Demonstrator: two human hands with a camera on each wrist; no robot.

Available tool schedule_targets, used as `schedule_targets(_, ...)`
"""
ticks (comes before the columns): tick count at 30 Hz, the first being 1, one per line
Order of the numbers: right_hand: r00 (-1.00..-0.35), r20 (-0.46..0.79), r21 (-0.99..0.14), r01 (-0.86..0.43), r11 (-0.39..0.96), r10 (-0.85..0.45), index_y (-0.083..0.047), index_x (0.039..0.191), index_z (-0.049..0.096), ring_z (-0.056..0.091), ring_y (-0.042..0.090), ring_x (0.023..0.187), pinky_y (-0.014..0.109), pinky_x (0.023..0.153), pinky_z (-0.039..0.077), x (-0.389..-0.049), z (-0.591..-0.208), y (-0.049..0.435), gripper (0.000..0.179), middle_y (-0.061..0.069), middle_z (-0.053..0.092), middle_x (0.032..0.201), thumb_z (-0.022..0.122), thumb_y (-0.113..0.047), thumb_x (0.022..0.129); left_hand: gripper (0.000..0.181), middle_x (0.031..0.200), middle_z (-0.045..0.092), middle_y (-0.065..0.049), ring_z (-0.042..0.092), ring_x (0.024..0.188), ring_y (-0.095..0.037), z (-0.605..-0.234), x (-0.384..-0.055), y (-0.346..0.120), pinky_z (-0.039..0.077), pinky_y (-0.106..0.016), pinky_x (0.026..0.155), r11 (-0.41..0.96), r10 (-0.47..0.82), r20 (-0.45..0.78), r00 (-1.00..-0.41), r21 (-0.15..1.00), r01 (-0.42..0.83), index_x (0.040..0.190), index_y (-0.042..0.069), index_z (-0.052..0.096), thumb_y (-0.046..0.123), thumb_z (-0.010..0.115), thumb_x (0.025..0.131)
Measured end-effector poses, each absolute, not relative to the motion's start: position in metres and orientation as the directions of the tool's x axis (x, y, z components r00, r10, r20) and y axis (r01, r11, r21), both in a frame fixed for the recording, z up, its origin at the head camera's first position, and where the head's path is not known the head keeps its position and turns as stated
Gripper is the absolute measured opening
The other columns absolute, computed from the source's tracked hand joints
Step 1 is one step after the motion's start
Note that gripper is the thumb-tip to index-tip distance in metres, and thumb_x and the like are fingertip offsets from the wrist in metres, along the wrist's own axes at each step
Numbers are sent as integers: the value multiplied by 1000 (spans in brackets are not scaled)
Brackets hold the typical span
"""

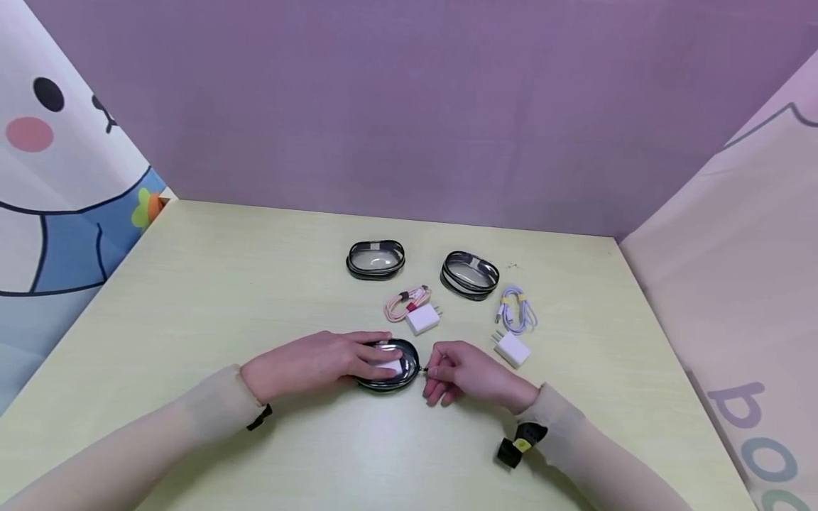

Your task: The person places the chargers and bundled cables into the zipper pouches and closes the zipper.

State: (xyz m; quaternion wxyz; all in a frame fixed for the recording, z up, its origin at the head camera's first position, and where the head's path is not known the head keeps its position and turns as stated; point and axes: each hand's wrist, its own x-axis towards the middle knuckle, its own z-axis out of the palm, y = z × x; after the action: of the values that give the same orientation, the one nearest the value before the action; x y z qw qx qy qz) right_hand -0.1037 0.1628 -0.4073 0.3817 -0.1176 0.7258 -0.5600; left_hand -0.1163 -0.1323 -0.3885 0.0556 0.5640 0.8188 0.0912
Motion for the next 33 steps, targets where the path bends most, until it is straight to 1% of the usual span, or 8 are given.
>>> schedule_targets(7, -645, -443, -896, 297, 329, -623, 4, 96, 54, 72, 28, 76, 37, 66, 59, -101, -412, 160, 9, 18, 72, 88, 51, -2, 102, 59, 153, 42, 10, 31, 145, -20, -389, -116, -132, 54, -35, 89, 353, 930, 15, -367, 245, 903, 141, 31, 55, 1, 68, 93)
schedule_targets(12, -641, -446, -895, 315, 316, -625, 4, 96, 54, 72, 27, 76, 36, 66, 59, -99, -415, 158, 9, 18, 72, 88, 51, -2, 102, 60, 152, 44, 9, 32, 145, -21, -388, -116, -131, 54, -36, 90, 355, 929, 11, -370, 251, 900, 141, 30, 56, 0, 69, 91)
schedule_targets(18, -603, -454, -890, 343, 300, -656, 5, 96, 55, 72, 26, 75, 35, 66, 59, -93, -414, 150, 8, 19, 72, 88, 53, -1, 101, 60, 151, 45, 9, 32, 145, -21, -389, -115, -131, 52, -38, 95, 355, 927, 28, -375, 267, 896, 141, 30, 56, 0, 69, 91)
schedule_targets(20, -604, -457, -888, 351, 297, -653, 5, 96, 55, 72, 27, 75, 35, 65, 59, -91, -413, 148, 8, 20, 72, 87, 53, -1, 100, 59, 151, 44, 9, 32, 145, -21, -389, -115, -131, 53, -38, 93, 353, 926, 37, -376, 272, 895, 141, 30, 56, 1, 70, 91)
schedule_targets(23, -611, -459, -888, 351, 298, -646, 5, 96, 54, 72, 27, 75, 35, 65, 59, -91, -413, 148, 8, 20, 72, 87, 53, -1, 100, 57, 152, 44, 10, 34, 144, -22, -390, -114, -131, 55, -38, 88, 350, 926, 49, -375, 264, 899, 141, 30, 56, 6, 71, 92)
schedule_targets(27, -619, -454, -891, 338, 303, -641, 5, 97, 54, 72, 28, 78, 35, 67, 59, -93, -412, 150, 8, 19, 72, 89, 50, -1, 102, 55, 152, 45, 9, 37, 142, -24, -392, -113, -132, 57, -38, 82, 342, 930, 67, -362, 211, 916, 141, 30, 57, 11, 73, 92)
schedule_targets(33, -649, -441, -898, 320, 302, -620, 5, 99, 52, 71, 29, 82, 37, 68, 60, -97, -412, 157, 9, 20, 72, 91, 46, -1, 103, 60, 151, 47, 3, 44, 135, -25, -393, -111, -130, 56, -37, 81, 331, 937, 92, -337, 81, 940, 141, 29, 58, 15, 79, 87)
